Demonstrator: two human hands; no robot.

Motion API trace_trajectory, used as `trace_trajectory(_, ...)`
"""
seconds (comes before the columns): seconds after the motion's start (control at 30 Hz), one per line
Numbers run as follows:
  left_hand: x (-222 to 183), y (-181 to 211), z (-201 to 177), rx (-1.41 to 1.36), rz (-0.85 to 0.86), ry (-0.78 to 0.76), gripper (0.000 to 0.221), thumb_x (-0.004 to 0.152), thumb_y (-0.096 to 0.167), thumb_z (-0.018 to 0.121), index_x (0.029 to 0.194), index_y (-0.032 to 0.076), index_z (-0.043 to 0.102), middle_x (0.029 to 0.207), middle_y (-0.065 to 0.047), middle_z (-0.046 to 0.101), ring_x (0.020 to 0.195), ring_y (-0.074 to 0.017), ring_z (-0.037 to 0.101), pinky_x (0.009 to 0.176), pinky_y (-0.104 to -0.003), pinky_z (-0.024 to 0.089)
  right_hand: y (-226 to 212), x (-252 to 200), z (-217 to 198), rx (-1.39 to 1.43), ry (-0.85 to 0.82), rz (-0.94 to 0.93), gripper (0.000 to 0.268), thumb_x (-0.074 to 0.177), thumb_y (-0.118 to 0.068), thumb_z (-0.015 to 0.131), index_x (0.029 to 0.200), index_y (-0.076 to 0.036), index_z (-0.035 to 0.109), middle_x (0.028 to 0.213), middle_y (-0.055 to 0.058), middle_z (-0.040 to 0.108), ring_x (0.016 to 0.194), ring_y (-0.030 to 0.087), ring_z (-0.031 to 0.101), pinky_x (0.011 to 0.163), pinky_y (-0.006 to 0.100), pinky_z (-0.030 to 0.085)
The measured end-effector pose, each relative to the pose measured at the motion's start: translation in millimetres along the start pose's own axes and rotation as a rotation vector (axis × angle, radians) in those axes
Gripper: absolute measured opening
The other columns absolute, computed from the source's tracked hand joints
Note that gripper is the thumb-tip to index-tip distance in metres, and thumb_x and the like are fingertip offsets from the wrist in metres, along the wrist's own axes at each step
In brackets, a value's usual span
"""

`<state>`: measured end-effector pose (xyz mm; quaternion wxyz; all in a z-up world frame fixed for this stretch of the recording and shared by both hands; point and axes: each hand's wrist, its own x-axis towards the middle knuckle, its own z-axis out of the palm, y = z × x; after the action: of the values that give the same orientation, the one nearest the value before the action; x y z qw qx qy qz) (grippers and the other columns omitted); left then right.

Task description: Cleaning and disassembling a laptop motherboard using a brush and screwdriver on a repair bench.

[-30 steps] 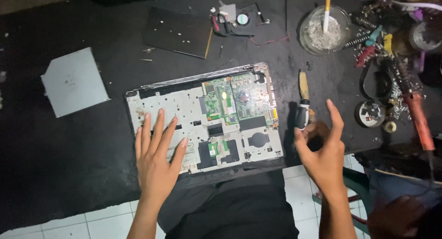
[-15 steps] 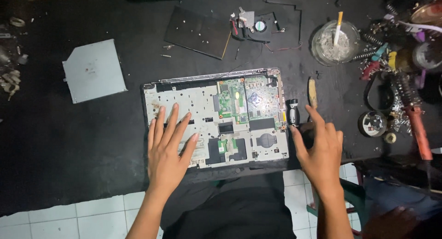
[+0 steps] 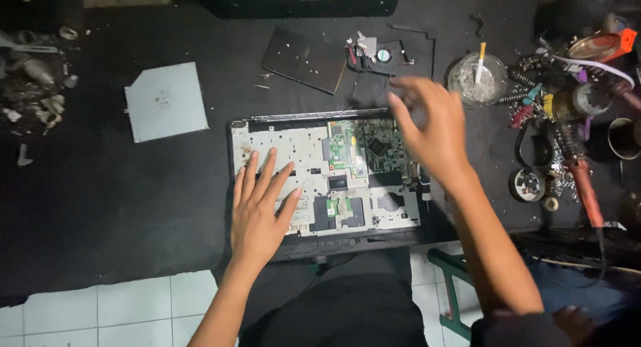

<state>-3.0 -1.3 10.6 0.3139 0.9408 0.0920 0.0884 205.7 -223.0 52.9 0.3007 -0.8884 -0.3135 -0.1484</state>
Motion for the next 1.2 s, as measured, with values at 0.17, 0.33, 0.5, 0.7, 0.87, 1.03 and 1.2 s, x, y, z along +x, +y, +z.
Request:
trace_trajectory(0.17, -3.9, -7.7, 3.5, 0.07, 0.114, 0.073, 0.046, 0.104, 0.039, 0.052, 0.144, 0.016, 0.057, 0.161, -0.007, 0.038, 0.153, -0.0308, 0.026, 0.125, -0.05, 0.021, 22.7, 64.5, 45.7, -0.022, -0.15, -0.041, 0.028, 0.111, -0.03, 0.057, 0.114, -0.007, 0.073, 0.096, 0.01, 0.069, 0.065, 0.027, 0.062, 0.069, 0.046, 0.049)
trace_trajectory(0.33, -5.3, -9.6, 5.2, 0.065, 0.111, 0.074, 0.047, 0.104, 0.039, 0.05, 0.144, 0.017, 0.056, 0.162, -0.007, 0.037, 0.153, -0.0306, 0.026, 0.125, -0.05, 0.02, 66.5, 102.5, 84.2, -0.105, -0.174, 0.061, 0.018, 0.101, -0.012, 0.064, 0.113, -0.008, 0.077, 0.103, 0.017, 0.07, 0.082, 0.038, 0.068, 0.066, 0.051, 0.055)
trace_trajectory(0.5, -3.8, -10.4, 6.5, 0.055, 0.109, 0.077, 0.047, 0.103, 0.04, 0.051, 0.144, 0.018, 0.057, 0.162, -0.006, 0.037, 0.153, -0.0298, 0.025, 0.124, -0.05, 0.019, 90.6, 120.9, 107.6, -0.272, -0.347, 0.151, 0.032, 0.097, -0.024, 0.066, 0.126, -0.017, 0.076, 0.109, 0.018, 0.061, 0.089, 0.047, 0.067, 0.071, 0.059, 0.056)
trace_trajectory(0.7, -3.7, -10.6, 6.5, 0.053, 0.074, 0.047, 0.048, 0.103, 0.042, 0.05, 0.144, 0.02, 0.057, 0.162, -0.005, 0.037, 0.153, -0.0293, 0.024, 0.124, -0.049, 0.018, 88.3, 127.7, 115.8, -0.325, -0.403, 0.313, 0.038, 0.098, -0.039, 0.058, 0.1, -0.004, 0.072, 0.102, 0.018, 0.057, 0.087, 0.05, 0.061, 0.066, 0.061, 0.05)
trace_trajectory(0.87, -3.6, -9.0, 4.0, 0.038, 0.084, 0.064, 0.046, 0.102, 0.04, 0.052, 0.142, 0.018, 0.059, 0.161, -0.006, 0.038, 0.153, -0.0297, 0.026, 0.124, -0.049, 0.019, 91.1, 123.4, 98.9, 0.041, -0.295, 0.394, 0.033, 0.09, -0.03, 0.088, 0.098, -0.013, 0.061, 0.097, 0.006, 0.071, 0.086, 0.024, 0.065, 0.07, 0.043, 0.049)
trace_trajectory(1.03, -4.8, -9.7, 0.8, -0.027, 0.087, 0.061, 0.046, 0.102, 0.04, 0.053, 0.142, 0.018, 0.059, 0.16, -0.006, 0.04, 0.153, -0.03, 0.028, 0.124, -0.05, 0.021, 57.7, 76.8, 48.6, 0.186, 0.113, 0.224, 0.026, 0.099, -0.019, 0.08, 0.106, -0.013, 0.055, 0.095, 0.008, 0.067, 0.084, 0.021, 0.065, 0.072, 0.037, 0.05)
trace_trajectory(1.2, -5.7, 0.9, -10.6, -0.338, -0.049, 0.127, 0.033, 0.098, 0.024, 0.065, 0.13, 0.015, 0.067, 0.151, -0.011, 0.053, 0.144, -0.032, 0.042, 0.123, -0.05, 0.022, -17.5, -32.5, -2.2, 0.538, 0.169, 0.165, 0.015, 0.105, -0.013, 0.072, 0.109, -0.007, 0.059, 0.096, 0.014, 0.065, 0.091, 0.029, 0.068, 0.085, 0.044, 0.054)
